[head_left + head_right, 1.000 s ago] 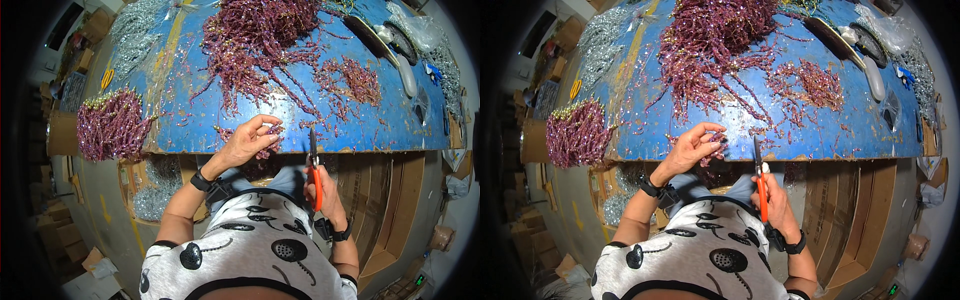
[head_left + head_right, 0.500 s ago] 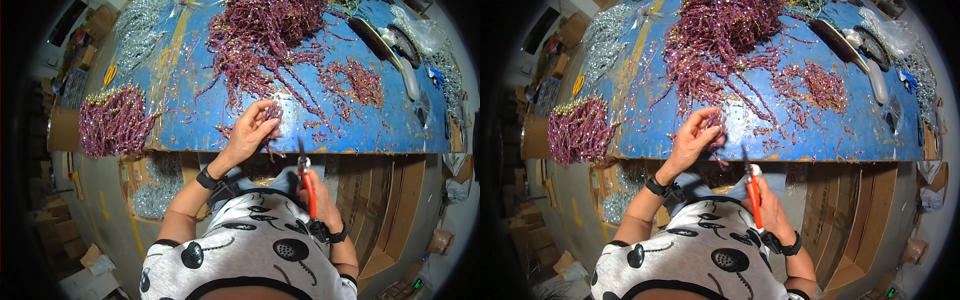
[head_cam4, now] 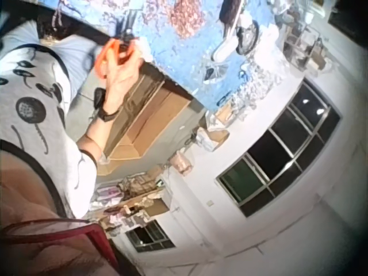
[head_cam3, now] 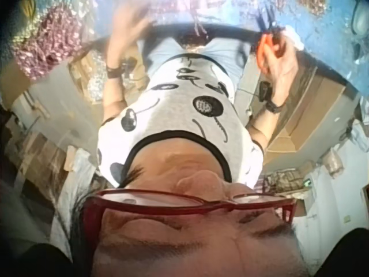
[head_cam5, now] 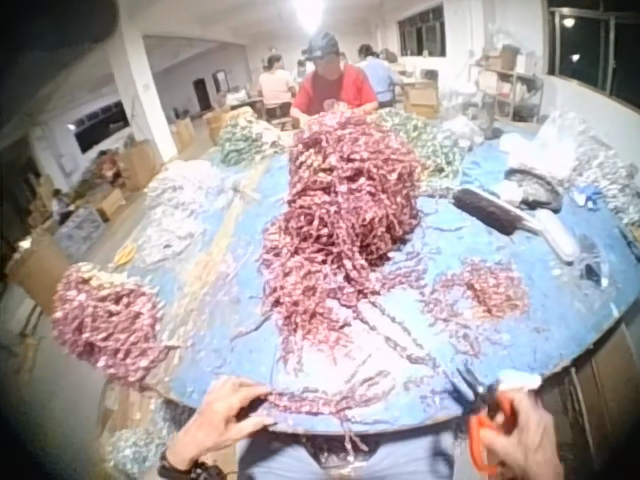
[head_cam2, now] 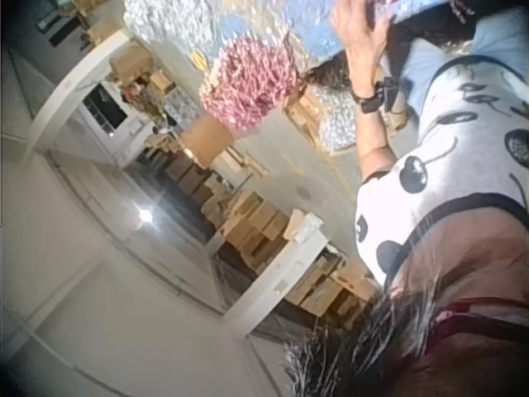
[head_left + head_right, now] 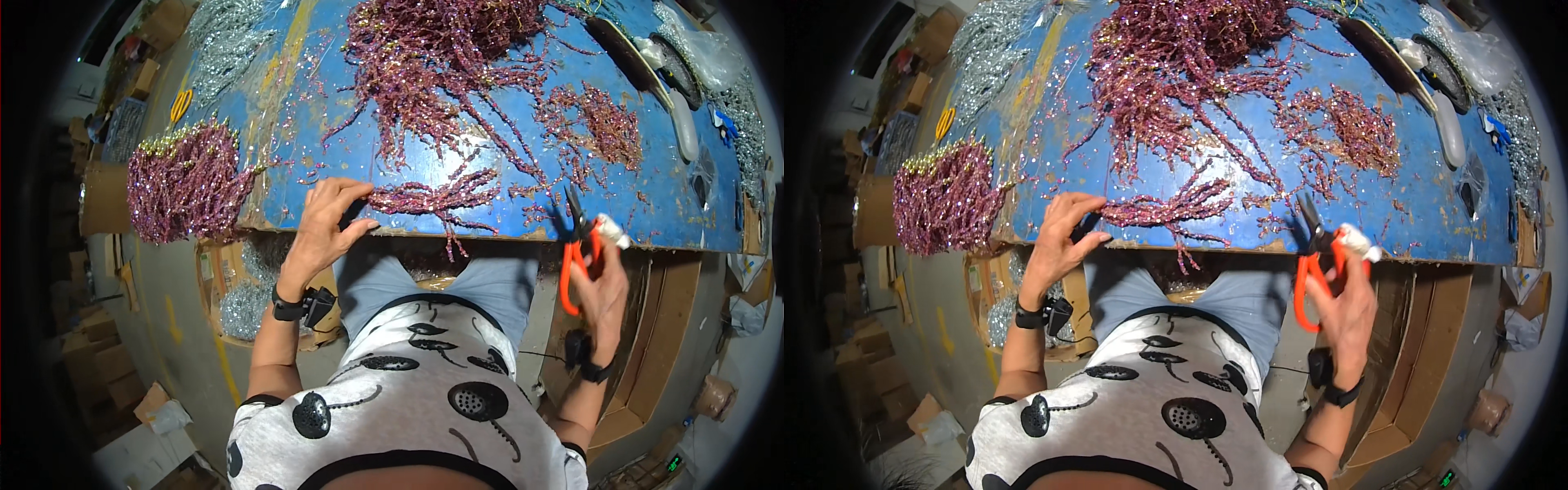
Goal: Trimming excess material from decorative metallic tassels using scissors on a workbench.
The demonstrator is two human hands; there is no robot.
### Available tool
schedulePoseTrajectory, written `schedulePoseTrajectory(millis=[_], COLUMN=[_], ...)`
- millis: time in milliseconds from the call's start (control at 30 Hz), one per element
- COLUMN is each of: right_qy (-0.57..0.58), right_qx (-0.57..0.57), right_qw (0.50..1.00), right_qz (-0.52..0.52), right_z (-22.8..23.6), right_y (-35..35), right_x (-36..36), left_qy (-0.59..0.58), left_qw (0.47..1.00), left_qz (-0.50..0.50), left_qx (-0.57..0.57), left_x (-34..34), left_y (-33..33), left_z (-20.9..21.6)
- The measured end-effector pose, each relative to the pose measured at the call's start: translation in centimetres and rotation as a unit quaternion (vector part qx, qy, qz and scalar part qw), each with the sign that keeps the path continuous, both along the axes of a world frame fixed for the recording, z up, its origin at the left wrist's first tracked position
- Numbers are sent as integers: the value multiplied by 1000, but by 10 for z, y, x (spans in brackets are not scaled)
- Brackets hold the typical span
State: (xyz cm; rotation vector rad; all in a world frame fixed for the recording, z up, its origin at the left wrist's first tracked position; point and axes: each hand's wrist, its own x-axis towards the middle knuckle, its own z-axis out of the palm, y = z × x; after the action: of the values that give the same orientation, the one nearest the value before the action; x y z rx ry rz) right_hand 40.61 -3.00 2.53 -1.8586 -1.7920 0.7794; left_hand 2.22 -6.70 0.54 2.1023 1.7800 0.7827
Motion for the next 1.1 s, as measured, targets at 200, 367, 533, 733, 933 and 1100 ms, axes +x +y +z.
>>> schedulePoseTrajectory(millis=[200, 367, 533, 733, 933, 1100], right_qy=[-112, -136, -110, -136, -84, -99], right_qx=[173, 215, 190, 173, 212, 161], right_qw=[972, 956, 962, 969, 960, 975], right_qz=[115, 145, 161, 116, 163, 119], right_z=[-16, -47, -75, -66, -33, -27], right_y=[47, 45, 55, 45, 51, 47], right_x=[13, 48, 77, 76, 29, 38], left_qy=[-20, -255, -498, -427, 122, 243], left_qw=[997, 966, 866, 875, 934, 923], left_qz=[34, 4, 42, 184, 314, 230], left_qx=[65, 34, 38, 134, 122, 191], left_x=[-10, -5, -33, -109, -197, -158], left_y=[-11, -32, -87, -96, -36, 21], left_z=[-3, 31, 56, 111, 28, 15])
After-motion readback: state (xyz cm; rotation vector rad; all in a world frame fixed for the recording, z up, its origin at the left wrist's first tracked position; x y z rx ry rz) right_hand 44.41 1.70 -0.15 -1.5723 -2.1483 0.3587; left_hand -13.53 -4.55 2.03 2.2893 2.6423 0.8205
